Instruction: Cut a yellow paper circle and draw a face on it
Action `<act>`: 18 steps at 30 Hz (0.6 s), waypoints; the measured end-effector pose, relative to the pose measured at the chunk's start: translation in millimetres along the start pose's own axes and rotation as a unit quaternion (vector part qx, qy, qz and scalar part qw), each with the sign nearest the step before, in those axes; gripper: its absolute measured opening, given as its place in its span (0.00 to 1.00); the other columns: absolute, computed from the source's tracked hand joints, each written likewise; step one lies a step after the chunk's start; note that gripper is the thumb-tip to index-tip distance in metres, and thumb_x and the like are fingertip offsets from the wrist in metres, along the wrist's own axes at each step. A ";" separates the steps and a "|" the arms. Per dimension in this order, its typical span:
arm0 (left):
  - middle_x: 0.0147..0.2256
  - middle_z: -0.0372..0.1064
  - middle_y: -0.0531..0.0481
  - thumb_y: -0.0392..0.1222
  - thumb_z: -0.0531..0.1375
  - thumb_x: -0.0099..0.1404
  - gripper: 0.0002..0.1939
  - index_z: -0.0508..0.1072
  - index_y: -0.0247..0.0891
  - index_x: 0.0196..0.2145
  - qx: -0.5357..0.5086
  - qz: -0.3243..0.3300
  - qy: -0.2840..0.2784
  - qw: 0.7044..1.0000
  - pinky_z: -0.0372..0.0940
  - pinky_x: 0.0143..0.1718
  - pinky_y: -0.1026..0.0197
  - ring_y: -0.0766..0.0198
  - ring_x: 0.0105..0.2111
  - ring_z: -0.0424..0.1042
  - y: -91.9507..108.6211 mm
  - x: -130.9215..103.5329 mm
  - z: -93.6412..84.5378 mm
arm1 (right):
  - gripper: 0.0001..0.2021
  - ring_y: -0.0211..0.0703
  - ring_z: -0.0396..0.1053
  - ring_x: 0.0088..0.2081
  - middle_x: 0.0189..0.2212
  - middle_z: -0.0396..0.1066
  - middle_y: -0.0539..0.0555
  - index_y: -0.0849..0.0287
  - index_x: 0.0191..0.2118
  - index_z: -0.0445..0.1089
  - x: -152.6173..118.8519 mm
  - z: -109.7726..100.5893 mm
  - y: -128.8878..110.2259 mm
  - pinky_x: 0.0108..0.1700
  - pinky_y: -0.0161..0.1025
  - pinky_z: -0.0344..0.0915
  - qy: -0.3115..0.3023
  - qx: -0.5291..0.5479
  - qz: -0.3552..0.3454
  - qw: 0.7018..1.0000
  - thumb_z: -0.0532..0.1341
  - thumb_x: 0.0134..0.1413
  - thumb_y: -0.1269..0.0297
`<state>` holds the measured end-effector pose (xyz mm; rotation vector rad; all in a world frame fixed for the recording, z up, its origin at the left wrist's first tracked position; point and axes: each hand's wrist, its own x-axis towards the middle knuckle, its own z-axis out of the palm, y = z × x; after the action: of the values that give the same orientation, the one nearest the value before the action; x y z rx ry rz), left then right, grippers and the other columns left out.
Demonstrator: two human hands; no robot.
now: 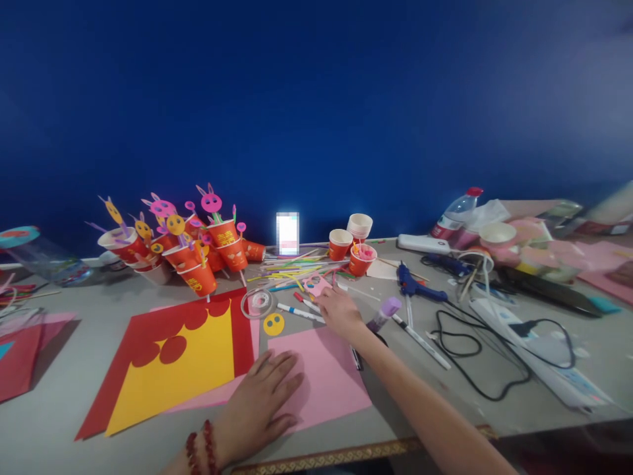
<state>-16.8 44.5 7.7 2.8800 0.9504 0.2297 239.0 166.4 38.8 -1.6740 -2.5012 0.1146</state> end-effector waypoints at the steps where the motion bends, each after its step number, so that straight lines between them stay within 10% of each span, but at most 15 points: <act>1: 0.68 0.51 0.46 0.52 0.55 0.71 0.28 0.58 0.45 0.65 -0.002 0.000 -0.001 1.000 0.45 0.68 0.42 0.53 0.68 0.49 0.0 0.2 -0.3 | 0.12 0.50 0.67 0.47 0.44 0.73 0.59 0.61 0.44 0.75 0.9 0.3 -0.2 0.53 0.41 0.59 -0.004 -0.003 0.006 1.000 0.54 0.65 0.72; 18: 0.67 0.54 0.44 0.53 0.56 0.71 0.26 0.62 0.44 0.63 -0.022 -0.004 -0.009 1.000 0.48 0.66 0.41 0.51 0.67 0.51 0.2 1.4 -3.8 | 0.11 0.52 0.73 0.47 0.46 0.76 0.61 0.59 0.40 0.77 38.7 -14.5 -24.1 0.43 0.38 0.65 -0.054 -0.001 0.077 0.996 0.56 0.59 0.73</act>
<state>-16.3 45.4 11.7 2.8325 0.9411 0.2226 204.6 192.8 59.0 -1.9091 -2.4424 0.2241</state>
